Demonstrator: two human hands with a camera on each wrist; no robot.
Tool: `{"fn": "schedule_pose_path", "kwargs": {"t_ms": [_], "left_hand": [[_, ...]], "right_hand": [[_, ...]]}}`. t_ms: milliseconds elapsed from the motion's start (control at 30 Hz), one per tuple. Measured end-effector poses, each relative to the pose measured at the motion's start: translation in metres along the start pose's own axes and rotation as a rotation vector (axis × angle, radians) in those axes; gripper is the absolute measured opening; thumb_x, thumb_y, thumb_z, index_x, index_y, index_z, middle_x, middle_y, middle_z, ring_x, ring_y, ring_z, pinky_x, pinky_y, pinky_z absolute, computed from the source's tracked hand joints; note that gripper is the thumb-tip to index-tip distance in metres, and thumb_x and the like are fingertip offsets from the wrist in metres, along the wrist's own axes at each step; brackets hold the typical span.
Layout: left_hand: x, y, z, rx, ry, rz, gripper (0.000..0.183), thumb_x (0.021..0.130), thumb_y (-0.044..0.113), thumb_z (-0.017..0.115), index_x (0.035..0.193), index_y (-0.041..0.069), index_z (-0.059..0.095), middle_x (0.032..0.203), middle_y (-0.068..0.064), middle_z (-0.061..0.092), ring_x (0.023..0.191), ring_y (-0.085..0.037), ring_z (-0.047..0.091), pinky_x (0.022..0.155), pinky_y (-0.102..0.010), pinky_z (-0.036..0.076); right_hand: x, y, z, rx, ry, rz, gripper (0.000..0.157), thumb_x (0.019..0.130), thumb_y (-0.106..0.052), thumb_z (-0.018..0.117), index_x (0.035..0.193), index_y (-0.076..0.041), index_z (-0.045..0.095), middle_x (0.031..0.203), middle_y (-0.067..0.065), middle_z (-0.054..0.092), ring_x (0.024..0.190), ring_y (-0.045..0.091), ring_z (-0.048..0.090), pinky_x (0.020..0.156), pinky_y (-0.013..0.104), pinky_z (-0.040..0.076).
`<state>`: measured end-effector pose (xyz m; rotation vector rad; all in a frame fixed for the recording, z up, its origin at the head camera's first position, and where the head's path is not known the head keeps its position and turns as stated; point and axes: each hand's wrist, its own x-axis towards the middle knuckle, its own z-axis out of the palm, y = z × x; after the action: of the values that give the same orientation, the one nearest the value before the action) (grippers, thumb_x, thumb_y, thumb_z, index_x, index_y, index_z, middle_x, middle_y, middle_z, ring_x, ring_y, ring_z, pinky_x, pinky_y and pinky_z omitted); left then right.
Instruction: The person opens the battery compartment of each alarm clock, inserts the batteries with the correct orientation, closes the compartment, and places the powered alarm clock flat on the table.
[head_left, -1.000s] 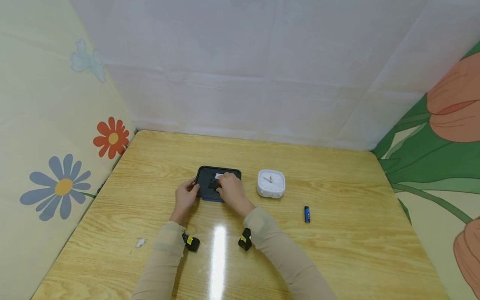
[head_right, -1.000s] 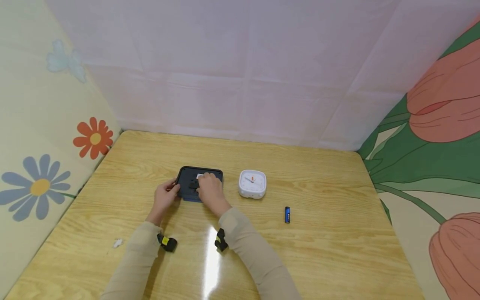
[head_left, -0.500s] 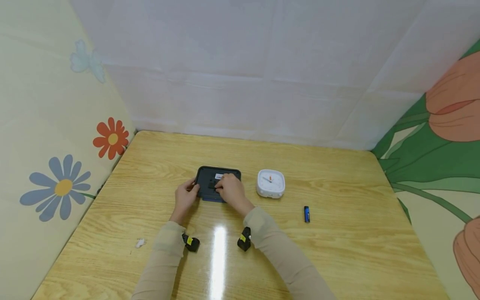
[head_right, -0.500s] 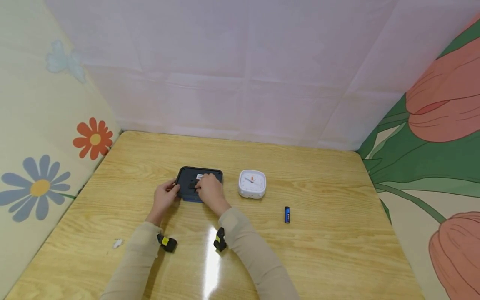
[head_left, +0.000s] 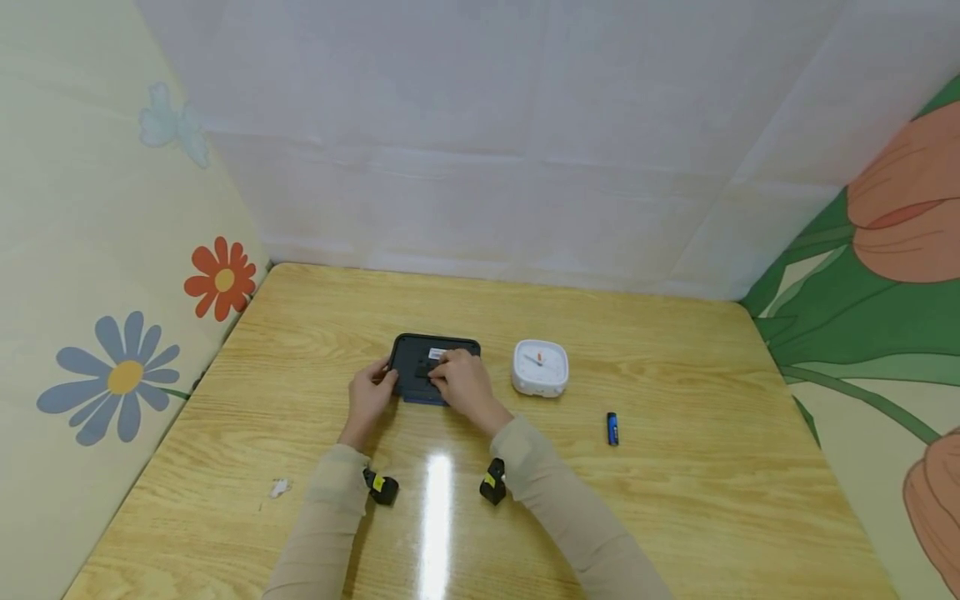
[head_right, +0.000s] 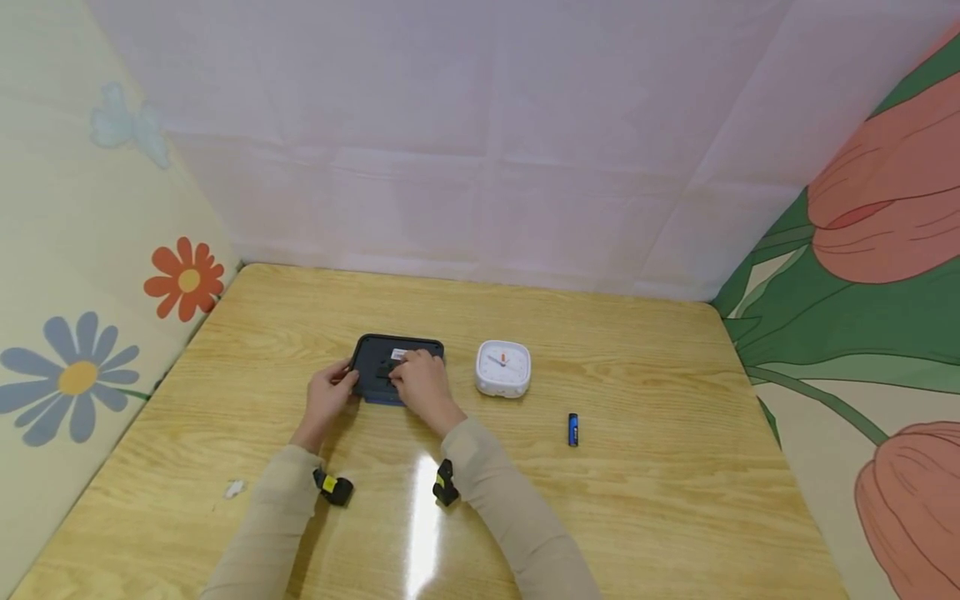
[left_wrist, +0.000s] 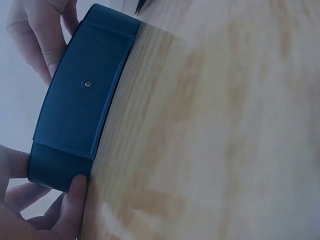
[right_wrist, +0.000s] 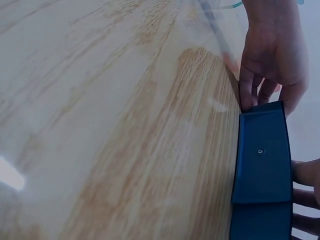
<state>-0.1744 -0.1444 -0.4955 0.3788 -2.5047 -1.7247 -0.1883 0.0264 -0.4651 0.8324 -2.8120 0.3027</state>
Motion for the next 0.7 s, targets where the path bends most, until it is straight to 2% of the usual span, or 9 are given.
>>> {"fn": "schedule_pose_path", "kwargs": {"t_ms": [133, 333, 567, 700], "left_hand": [[0.0005, -0.0005, 0.0003, 0.002, 0.005, 0.001, 0.037, 0.088, 0.009, 0.053, 0.124, -0.003, 0.054, 0.11, -0.025, 0.058, 0.098, -0.031, 0.054, 0.07, -0.029, 0.048], [0.0002, -0.0018, 0.0002, -0.001, -0.006, 0.01, 0.037, 0.089, 0.008, 0.053, 0.124, -0.004, 0.053, 0.109, -0.026, 0.057, 0.097, -0.032, 0.054, 0.068, -0.029, 0.049], [0.0004, -0.0033, 0.0006, 0.013, 0.0, 0.025, 0.037, 0.089, 0.008, 0.052, 0.124, -0.004, 0.053, 0.108, -0.026, 0.057, 0.097, -0.032, 0.054, 0.071, -0.031, 0.049], [0.0001, -0.0037, 0.0002, 0.023, -0.003, 0.028, 0.038, 0.089, 0.009, 0.052, 0.124, -0.003, 0.053, 0.108, -0.026, 0.057, 0.097, -0.032, 0.054, 0.072, -0.034, 0.049]], "right_hand": [[-0.0004, 0.0017, 0.0015, -0.004, 0.026, -0.006, 0.012, 0.083, -0.027, 0.066, 0.09, -0.024, 0.075, 0.096, -0.001, 0.065, 0.089, 0.016, 0.058, 0.072, 0.034, 0.046], [0.0012, 0.0004, 0.0014, -0.089, -0.002, -0.002, 0.013, 0.084, -0.031, 0.065, 0.091, -0.028, 0.074, 0.092, -0.003, 0.064, 0.082, 0.012, 0.059, 0.071, 0.034, 0.045], [0.0022, -0.0013, 0.0015, -0.11, 0.005, -0.018, 0.012, 0.083, -0.031, 0.066, 0.091, -0.027, 0.074, 0.09, -0.004, 0.063, 0.072, 0.01, 0.06, 0.055, 0.026, 0.042], [0.0033, -0.0022, 0.0009, -0.113, -0.016, -0.01, 0.012, 0.083, -0.031, 0.065, 0.091, -0.028, 0.074, 0.09, -0.005, 0.063, 0.072, 0.01, 0.059, 0.054, 0.027, 0.043]]}}
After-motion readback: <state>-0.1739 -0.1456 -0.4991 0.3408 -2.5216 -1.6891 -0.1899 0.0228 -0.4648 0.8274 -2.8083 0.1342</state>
